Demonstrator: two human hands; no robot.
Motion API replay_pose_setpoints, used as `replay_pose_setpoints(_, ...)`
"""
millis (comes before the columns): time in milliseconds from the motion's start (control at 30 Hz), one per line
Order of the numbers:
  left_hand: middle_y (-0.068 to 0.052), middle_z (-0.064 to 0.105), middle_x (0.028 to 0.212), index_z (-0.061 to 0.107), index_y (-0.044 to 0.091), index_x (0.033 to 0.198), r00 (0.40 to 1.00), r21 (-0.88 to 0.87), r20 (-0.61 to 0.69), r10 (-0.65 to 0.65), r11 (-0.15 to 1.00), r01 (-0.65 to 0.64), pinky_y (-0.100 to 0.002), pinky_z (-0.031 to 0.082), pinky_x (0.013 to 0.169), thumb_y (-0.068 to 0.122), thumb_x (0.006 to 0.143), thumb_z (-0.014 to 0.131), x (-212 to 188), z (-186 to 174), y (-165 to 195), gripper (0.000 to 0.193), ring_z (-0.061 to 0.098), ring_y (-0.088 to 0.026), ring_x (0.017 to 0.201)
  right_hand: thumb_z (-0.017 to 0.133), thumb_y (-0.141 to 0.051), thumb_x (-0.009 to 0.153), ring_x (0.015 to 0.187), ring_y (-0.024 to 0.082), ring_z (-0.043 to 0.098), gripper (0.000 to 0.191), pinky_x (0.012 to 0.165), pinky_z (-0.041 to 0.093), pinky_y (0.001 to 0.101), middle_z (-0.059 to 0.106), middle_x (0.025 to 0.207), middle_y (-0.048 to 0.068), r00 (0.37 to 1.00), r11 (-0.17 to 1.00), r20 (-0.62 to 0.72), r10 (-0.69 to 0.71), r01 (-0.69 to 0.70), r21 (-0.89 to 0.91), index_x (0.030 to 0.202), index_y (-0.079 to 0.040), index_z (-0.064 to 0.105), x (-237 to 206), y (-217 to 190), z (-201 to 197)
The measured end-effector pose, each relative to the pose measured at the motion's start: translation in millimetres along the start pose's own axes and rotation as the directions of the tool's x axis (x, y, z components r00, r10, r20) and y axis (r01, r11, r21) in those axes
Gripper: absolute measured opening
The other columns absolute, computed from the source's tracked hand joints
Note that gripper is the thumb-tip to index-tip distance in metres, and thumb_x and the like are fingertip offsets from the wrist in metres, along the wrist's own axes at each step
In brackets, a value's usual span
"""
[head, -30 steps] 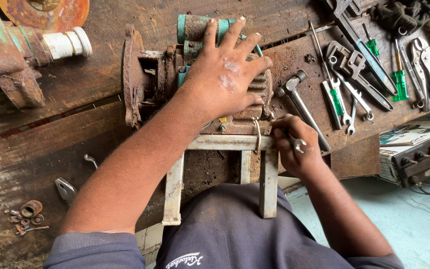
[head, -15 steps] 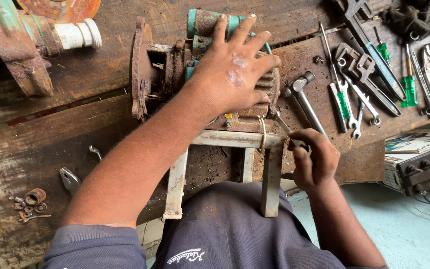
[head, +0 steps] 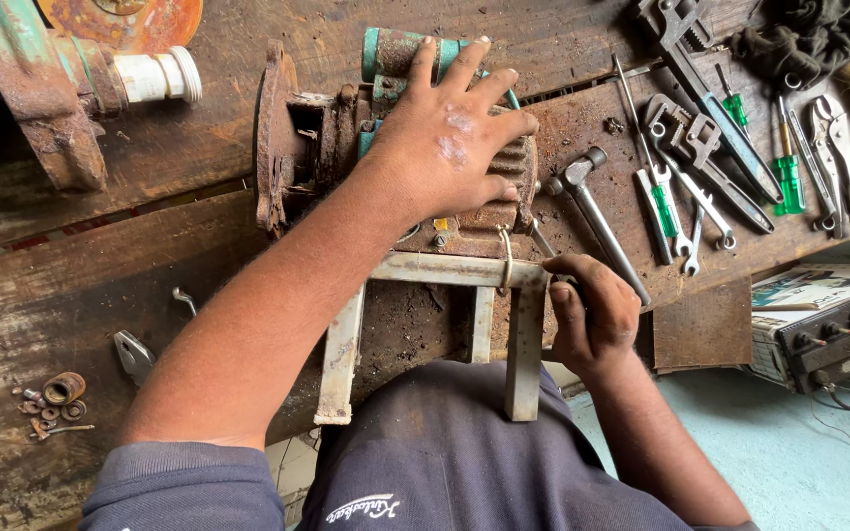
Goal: The person works on an electric motor clamped to a stand on a cluttered workbench. They unscrew a fastener with a screwdriver, reposition the motor, tap and drive parts with a hammer, and tighten components using a wrench while steadying the motor with the other hand.
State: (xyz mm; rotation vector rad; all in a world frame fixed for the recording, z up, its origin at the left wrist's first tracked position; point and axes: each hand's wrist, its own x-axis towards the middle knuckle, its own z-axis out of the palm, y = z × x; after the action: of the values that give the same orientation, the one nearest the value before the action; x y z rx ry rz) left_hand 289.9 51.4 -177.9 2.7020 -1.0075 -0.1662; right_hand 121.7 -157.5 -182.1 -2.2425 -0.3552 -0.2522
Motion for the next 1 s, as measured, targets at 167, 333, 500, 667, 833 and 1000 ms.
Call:
replay_pose_setpoints(167, -0.013, 0.042, 0.154, 0.058, 0.031, 0.140, 1.000, 0.019, -0.006, -0.006, 1.000, 0.006, -0.070, 0.013, 0.116, 0.071, 0.077, 0.070, 0, 2, 1, 0.077, 0.023, -0.039, 0.148, 0.056, -0.019, 0.106, 0.078, 0.026, 0.069, 0.025, 0.073, 0.053, 0.0345, 0.070, 0.094, 0.015, 1.000, 1.000, -0.025, 0.001, -0.002, -0.032, 0.111, 0.004, 0.066, -5, 1, 3)
replay_pose_setpoints(333, -0.013, 0.043, 0.154, 0.060, 0.031, 0.139, 0.999, 0.020, -0.028, -0.018, 1.000, 0.018, -0.070, 0.012, 0.116, 0.073, 0.074, 0.070, -1, 4, 2, 0.078, 0.024, -0.039, 0.148, 0.057, -0.019, 0.106, 0.077, 0.025, 0.068, 0.024, 0.072, 0.053, 0.0342, 0.070, 0.093, 0.015, 0.999, 0.999, -0.035, 0.003, -0.004, -0.040, 0.111, 0.003, 0.066, -7, 3, 6)
replay_pose_setpoints(500, -0.013, 0.044, 0.154, 0.062, 0.031, 0.138, 1.000, -0.023, -0.025, -0.018, 1.000, 0.018, -0.070, 0.013, 0.116, 0.071, 0.074, 0.073, -1, 5, 1, 0.076, 0.024, -0.039, 0.149, 0.056, -0.020, 0.107, 0.078, 0.025, 0.069, 0.025, 0.073, 0.054, 0.0338, 0.070, 0.096, 0.015, 0.999, 0.999, -0.017, 0.027, -0.028, -0.038, 0.113, 0.003, 0.066, -13, 6, 5)
replay_pose_setpoints(667, -0.013, 0.044, 0.154, 0.062, 0.031, 0.136, 0.999, -0.006, 0.001, -0.035, 0.999, 0.035, -0.070, 0.013, 0.116, 0.069, 0.073, 0.073, -2, 0, 3, 0.075, 0.024, -0.038, 0.148, 0.056, -0.021, 0.108, 0.083, 0.026, 0.071, 0.026, 0.076, 0.055, 0.0343, 0.072, 0.101, 0.015, 1.000, 0.998, -0.012, 0.007, -0.008, -0.059, 0.114, 0.003, 0.065, -15, 9, 5)
replay_pose_setpoints(833, -0.016, 0.034, 0.159, 0.052, 0.030, 0.144, 0.992, -0.018, 0.122, -0.017, 1.000, 0.019, -0.070, 0.008, 0.114, 0.071, 0.075, 0.070, 2, -15, 1, 0.082, 0.019, -0.041, 0.147, 0.066, -0.016, 0.100, 0.080, 0.027, 0.069, 0.021, 0.072, 0.054, 0.0356, 0.069, 0.094, 0.015, 0.992, 0.993, 0.058, -0.112, 0.113, -0.025, 0.112, 0.000, 0.062, 1, 16, 0)
replay_pose_setpoints(1000, -0.012, 0.031, 0.161, 0.049, 0.033, 0.147, 0.986, 0.006, 0.162, -0.026, 1.000, 0.026, -0.069, 0.009, 0.116, 0.071, 0.077, 0.069, 2, -21, 3, 0.082, 0.019, -0.039, 0.150, 0.081, -0.016, 0.091, 0.079, 0.027, 0.070, 0.033, 0.070, 0.055, 0.0369, 0.071, 0.093, 0.011, 0.981, 0.974, 0.100, -0.168, 0.181, -0.135, 0.111, -0.003, 0.058, 7, 19, -3)
